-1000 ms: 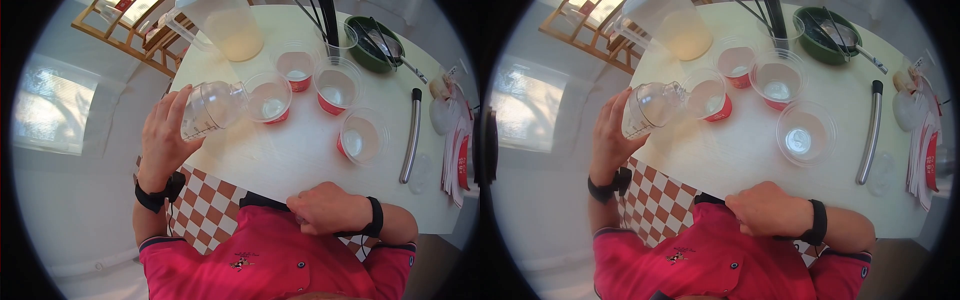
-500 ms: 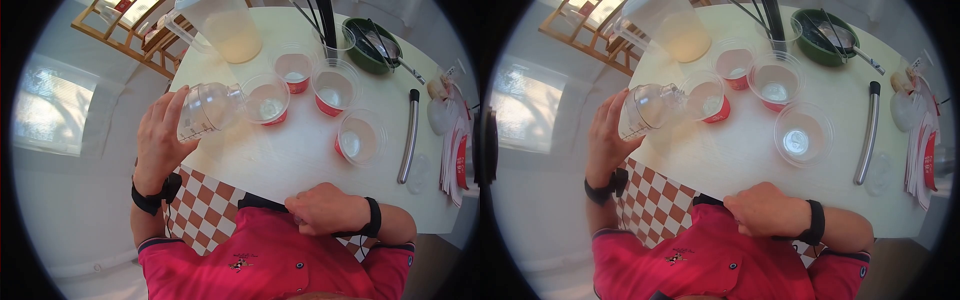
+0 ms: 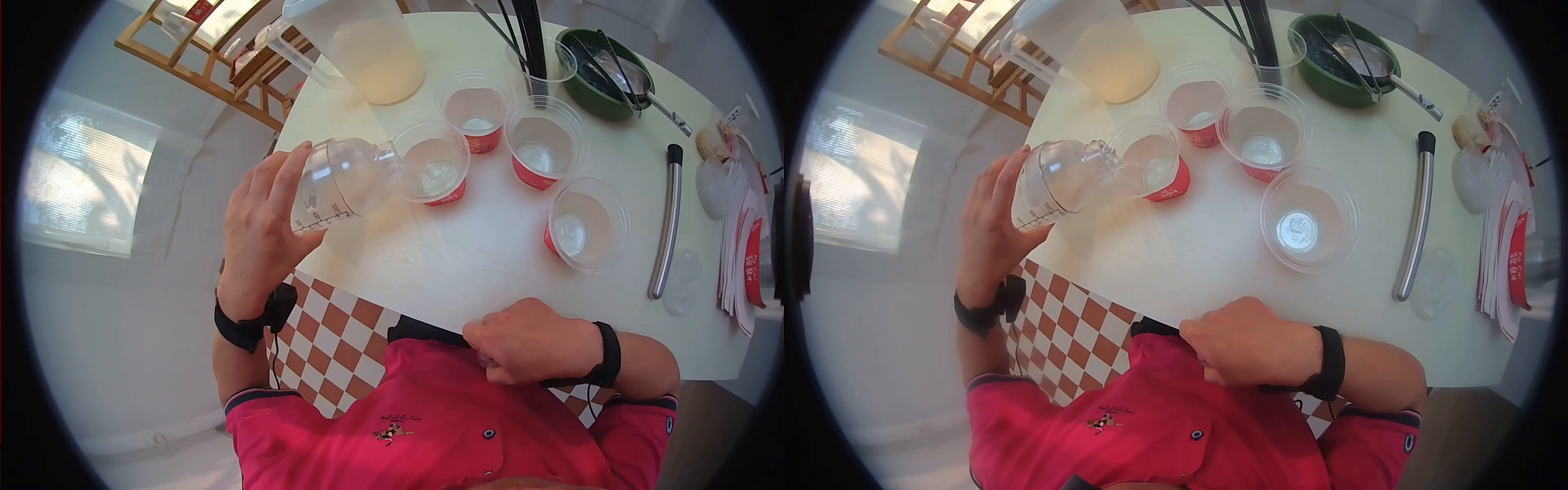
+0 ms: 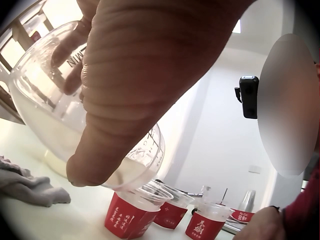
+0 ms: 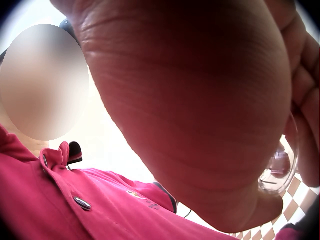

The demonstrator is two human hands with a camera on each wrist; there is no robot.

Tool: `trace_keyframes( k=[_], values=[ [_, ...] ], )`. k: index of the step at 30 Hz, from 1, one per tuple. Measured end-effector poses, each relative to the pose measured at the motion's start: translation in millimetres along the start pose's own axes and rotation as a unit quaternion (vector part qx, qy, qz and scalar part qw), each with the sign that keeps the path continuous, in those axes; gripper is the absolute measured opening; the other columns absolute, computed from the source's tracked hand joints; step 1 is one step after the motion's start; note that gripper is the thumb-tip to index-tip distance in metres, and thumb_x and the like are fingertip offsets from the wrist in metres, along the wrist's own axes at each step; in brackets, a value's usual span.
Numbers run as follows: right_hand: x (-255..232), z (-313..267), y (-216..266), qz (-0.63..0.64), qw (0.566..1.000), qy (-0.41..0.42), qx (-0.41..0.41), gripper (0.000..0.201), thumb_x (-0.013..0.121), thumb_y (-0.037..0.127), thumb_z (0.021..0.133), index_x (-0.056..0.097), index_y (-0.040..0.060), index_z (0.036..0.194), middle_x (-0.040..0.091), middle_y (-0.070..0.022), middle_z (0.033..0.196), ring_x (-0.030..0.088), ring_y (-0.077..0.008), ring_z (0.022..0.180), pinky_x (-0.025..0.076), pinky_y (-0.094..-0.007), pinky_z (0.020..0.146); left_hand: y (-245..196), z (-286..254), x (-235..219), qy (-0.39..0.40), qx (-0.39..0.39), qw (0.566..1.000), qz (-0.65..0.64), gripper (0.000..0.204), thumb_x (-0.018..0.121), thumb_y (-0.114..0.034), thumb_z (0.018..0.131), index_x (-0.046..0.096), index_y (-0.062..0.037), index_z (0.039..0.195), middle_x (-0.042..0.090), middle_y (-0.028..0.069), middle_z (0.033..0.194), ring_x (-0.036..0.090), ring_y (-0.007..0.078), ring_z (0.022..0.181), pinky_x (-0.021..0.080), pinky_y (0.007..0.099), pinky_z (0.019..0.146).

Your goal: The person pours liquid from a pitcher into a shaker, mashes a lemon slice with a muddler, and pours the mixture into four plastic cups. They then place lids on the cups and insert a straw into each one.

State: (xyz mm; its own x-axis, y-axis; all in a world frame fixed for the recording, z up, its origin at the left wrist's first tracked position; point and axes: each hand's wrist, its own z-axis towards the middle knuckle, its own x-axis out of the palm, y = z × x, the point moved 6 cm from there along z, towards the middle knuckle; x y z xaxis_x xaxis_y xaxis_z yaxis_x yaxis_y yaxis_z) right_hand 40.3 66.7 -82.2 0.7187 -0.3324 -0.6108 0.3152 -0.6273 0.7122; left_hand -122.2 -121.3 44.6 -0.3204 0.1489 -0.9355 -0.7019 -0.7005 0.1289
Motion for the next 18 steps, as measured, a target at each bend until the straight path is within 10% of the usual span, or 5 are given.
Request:
trace_keyframes(
  k=[18],
  values=[
    [1.5,-0.2,-0.8,0.002,1.0,-0.01,-0.002,0.022,0.065,0.017,0.077,0.062,0.0053,0.096,0.07,-0.0129,0.084,0.069,-0.0338,0.079,0.054,-0.0444,0.067,-0.8,-1.1,-1.4,-0.004,-0.001,1.0,-0.001,0.091,0.087,-0.005,0.056,0.053,-0.011,0.14,0.06,0.0116,0.128,0.06,0.0323,0.116,0.051,0.0415,0.096]
  ],
)
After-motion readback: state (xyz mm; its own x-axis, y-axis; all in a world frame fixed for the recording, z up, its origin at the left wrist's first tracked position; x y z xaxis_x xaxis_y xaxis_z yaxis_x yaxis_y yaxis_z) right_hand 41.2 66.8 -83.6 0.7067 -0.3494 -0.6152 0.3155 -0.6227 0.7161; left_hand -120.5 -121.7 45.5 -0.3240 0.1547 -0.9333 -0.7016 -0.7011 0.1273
